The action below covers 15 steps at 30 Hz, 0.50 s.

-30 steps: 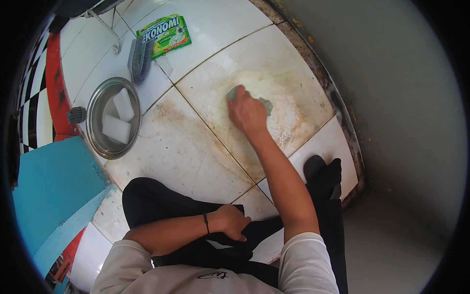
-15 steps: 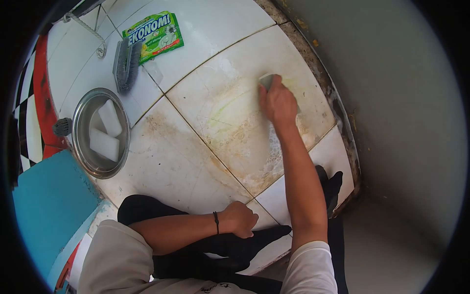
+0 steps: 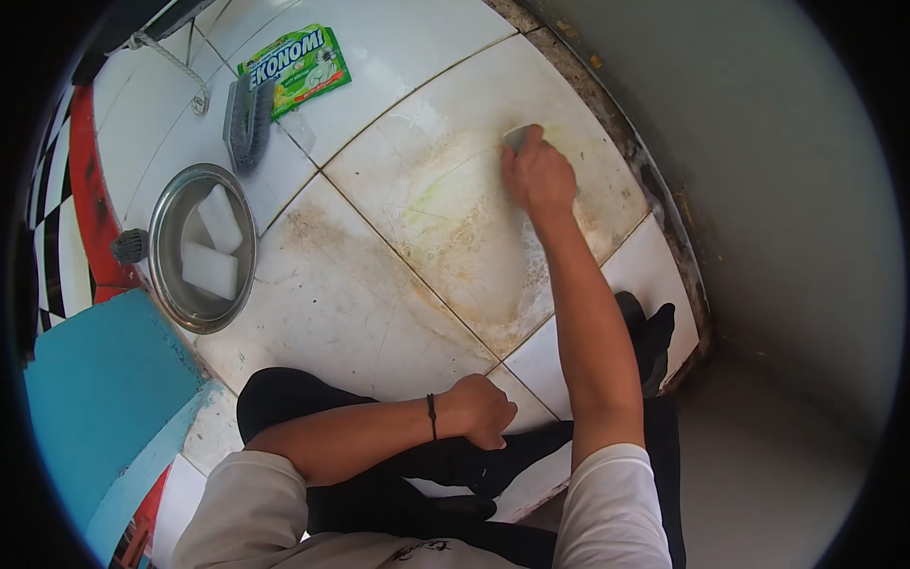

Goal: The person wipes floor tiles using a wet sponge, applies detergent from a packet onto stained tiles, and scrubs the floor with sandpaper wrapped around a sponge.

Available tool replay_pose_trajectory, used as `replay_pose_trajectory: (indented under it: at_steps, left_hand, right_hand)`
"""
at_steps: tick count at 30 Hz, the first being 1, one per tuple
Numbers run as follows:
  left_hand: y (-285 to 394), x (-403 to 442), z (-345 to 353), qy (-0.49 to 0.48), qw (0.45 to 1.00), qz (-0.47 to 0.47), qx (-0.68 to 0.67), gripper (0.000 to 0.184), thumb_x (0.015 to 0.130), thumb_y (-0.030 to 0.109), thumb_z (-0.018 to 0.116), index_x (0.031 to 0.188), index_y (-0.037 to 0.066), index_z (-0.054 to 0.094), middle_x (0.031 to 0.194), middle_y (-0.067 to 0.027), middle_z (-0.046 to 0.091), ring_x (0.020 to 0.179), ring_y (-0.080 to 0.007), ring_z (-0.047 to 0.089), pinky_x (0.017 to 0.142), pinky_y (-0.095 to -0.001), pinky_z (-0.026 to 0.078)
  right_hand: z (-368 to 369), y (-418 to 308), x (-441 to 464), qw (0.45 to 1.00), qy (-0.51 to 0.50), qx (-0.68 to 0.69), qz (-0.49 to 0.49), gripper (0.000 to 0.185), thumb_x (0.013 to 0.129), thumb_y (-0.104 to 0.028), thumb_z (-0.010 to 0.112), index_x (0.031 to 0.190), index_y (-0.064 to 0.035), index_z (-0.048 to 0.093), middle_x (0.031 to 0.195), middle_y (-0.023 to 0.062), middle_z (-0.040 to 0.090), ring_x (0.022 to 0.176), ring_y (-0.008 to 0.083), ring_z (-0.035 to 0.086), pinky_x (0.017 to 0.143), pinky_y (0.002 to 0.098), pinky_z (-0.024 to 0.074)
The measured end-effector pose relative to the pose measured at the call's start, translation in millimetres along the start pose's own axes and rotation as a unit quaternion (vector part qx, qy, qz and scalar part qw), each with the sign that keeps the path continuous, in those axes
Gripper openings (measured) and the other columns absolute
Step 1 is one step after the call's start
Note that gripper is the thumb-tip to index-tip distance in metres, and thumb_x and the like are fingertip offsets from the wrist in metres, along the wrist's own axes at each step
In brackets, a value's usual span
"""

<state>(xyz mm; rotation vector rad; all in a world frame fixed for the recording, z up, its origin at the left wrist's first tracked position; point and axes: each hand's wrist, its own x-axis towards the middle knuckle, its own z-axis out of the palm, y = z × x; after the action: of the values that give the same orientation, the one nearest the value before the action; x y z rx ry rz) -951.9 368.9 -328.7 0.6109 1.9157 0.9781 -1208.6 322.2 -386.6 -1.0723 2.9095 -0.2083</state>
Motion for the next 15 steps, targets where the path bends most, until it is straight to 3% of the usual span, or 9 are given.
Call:
replay_pose_trajectory:
  at_steps: [4,6,8,12,15]
  left_hand:
    - [-1,12,15,-0.086,0.995,0.044,-0.011,0.035,0.072,0.03,0.062,0.094,0.004,0.074,0.093,-0.0153,0.074,0.088,-0.0335,0.071,0.075,-0.0439,0.056]
    - [-5,17,22,-0.112,0.991,0.062,-0.024,0.036,0.07,0.028,0.061,0.093,0.004,0.075,0.095,-0.0161,0.074,0.089,-0.0338,0.071,0.074,-0.044,0.056]
    - [-5,14,20,-0.114,0.99,0.064,-0.046,0.036,0.069,0.029,0.062,0.093,0.004,0.075,0.095,-0.0169,0.074,0.089,-0.0341,0.071,0.074,-0.044,0.056]
    - [-9,10,8,-0.103,0.993,0.042,-0.044,0.038,0.069,0.031,0.063,0.094,0.005,0.076,0.096,-0.017,0.074,0.091,-0.0339,0.071,0.075,-0.0433,0.056]
    - [-7,12,12,-0.112,0.991,0.049,-0.045,0.041,0.071,0.037,0.065,0.096,0.006,0.076,0.097,-0.0162,0.074,0.093,-0.0336,0.071,0.076,-0.0431,0.056]
  right_hand:
    - [-1,-63,-57,0.984,-0.052,0.073,-0.154,0.037,0.09,-0.029,0.066,0.107,-0.0008,0.048,0.082,0.0222,0.065,0.066,0.0389,0.068,0.058,0.0473,0.0559]
    - [-6,-57,-50,0.98,-0.09,0.067,-0.162,0.037,0.09,-0.029,0.066,0.107,-0.001,0.048,0.086,0.0231,0.065,0.066,0.0396,0.068,0.058,0.0469,0.0558]
    - [-1,-26,-24,0.991,-0.037,0.049,-0.12,0.038,0.091,-0.03,0.064,0.108,-0.0001,0.049,0.086,0.0237,0.067,0.067,0.0409,0.068,0.058,0.048,0.0557]
    - [-10,35,40,0.998,-0.014,-0.042,0.054,0.039,0.093,-0.033,0.06,0.11,0.0003,0.05,0.084,0.0245,0.07,0.075,0.0415,0.07,0.065,0.0492,0.0568]
    - [-4,29,37,0.998,-0.006,-0.036,0.056,0.039,0.093,-0.033,0.06,0.109,0.0005,0.05,0.083,0.0237,0.07,0.075,0.0417,0.07,0.065,0.049,0.0569]
